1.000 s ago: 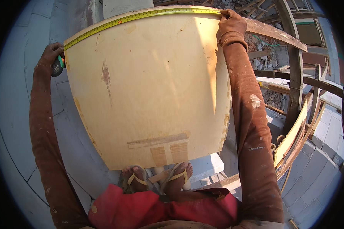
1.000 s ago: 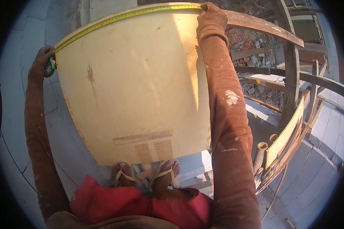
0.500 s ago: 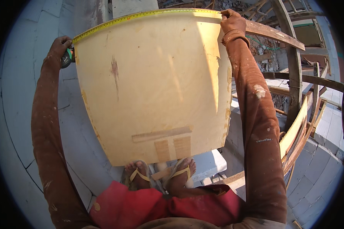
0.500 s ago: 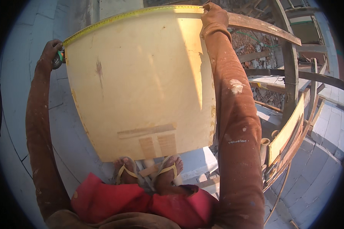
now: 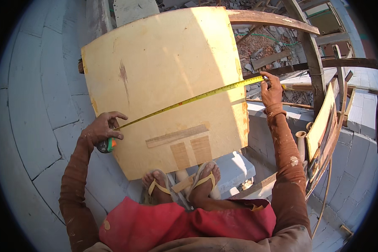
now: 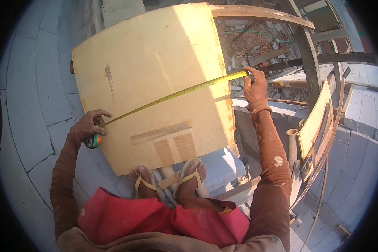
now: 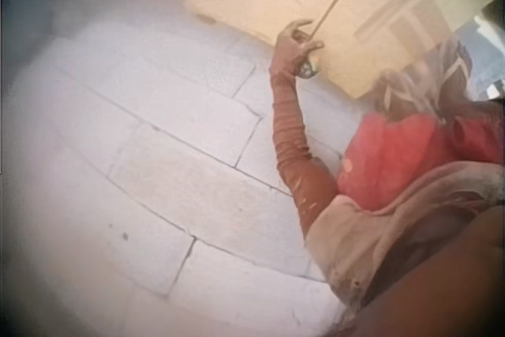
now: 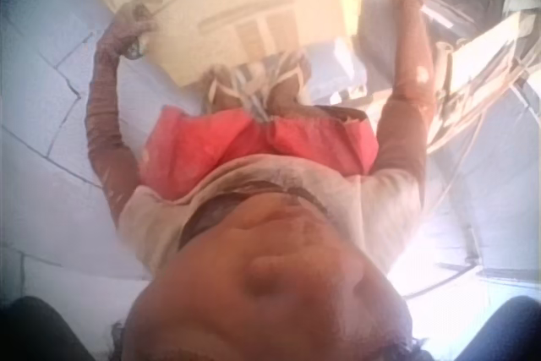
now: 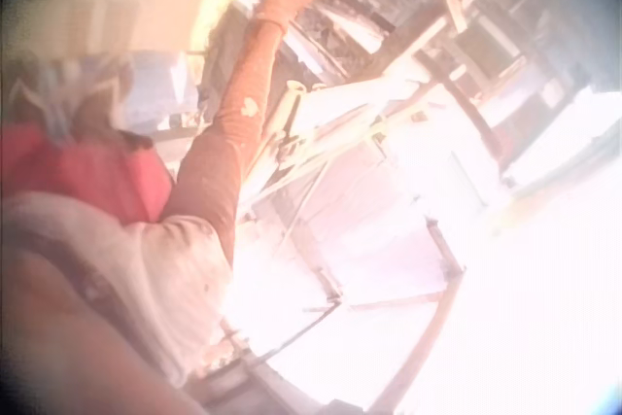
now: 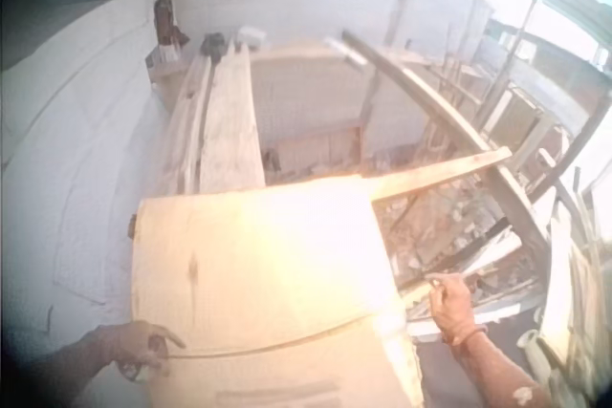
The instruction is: The person uses a hand saw to cut a piece of wood and then uses a tape measure to check the dimensions of the wood and the building structures while walking on beams at a construction site.
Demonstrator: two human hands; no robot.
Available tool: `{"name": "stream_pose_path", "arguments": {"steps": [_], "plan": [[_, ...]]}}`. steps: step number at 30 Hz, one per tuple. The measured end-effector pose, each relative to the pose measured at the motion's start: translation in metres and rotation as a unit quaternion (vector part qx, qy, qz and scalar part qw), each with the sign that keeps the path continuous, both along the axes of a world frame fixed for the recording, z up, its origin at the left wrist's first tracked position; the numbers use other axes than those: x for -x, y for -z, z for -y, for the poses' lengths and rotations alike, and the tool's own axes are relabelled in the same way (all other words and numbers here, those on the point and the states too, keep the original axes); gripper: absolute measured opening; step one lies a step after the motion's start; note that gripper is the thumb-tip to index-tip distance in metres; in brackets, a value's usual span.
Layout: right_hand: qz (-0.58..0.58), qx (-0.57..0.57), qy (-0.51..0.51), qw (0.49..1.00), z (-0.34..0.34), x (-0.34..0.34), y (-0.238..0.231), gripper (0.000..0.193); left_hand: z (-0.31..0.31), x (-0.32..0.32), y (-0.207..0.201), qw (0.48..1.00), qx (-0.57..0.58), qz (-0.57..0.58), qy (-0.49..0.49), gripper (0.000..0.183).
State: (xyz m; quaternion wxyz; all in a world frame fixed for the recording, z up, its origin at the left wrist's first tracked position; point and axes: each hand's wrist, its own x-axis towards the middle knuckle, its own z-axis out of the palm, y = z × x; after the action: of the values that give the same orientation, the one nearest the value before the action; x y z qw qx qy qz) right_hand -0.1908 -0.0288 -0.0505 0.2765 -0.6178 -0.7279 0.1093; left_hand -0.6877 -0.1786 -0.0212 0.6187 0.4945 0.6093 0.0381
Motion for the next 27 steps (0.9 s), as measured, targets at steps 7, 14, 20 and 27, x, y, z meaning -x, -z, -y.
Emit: {"name": "stream_pose_path", "arguments": {"steps": [7,14,20,27], "plan": [[-0.02,0.037,0.085,0.995,0.034,-0.093,-0.039,0.027,-0.03,-0.051,0.011,0.996,-0.036,0.056,0.064,0.059],[0.006,0.076,0.183,0.98,0.051,-0.148,-0.079,0.019,-0.038,-0.077,0.019,0.988,0.005,0.075,0.134,0.053],[-0.25,0.254,0.139,0.924,0.066,-0.179,-0.104,0.007,-0.042,-0.081,0.021,0.982,0.022,0.116,0.145,0.055],[-0.235,0.307,-0.013,0.922,0.08,-0.051,-0.074,0.006,-0.01,-0.08,0.033,0.979,0.074,0.165,0.092,0.055]]}}
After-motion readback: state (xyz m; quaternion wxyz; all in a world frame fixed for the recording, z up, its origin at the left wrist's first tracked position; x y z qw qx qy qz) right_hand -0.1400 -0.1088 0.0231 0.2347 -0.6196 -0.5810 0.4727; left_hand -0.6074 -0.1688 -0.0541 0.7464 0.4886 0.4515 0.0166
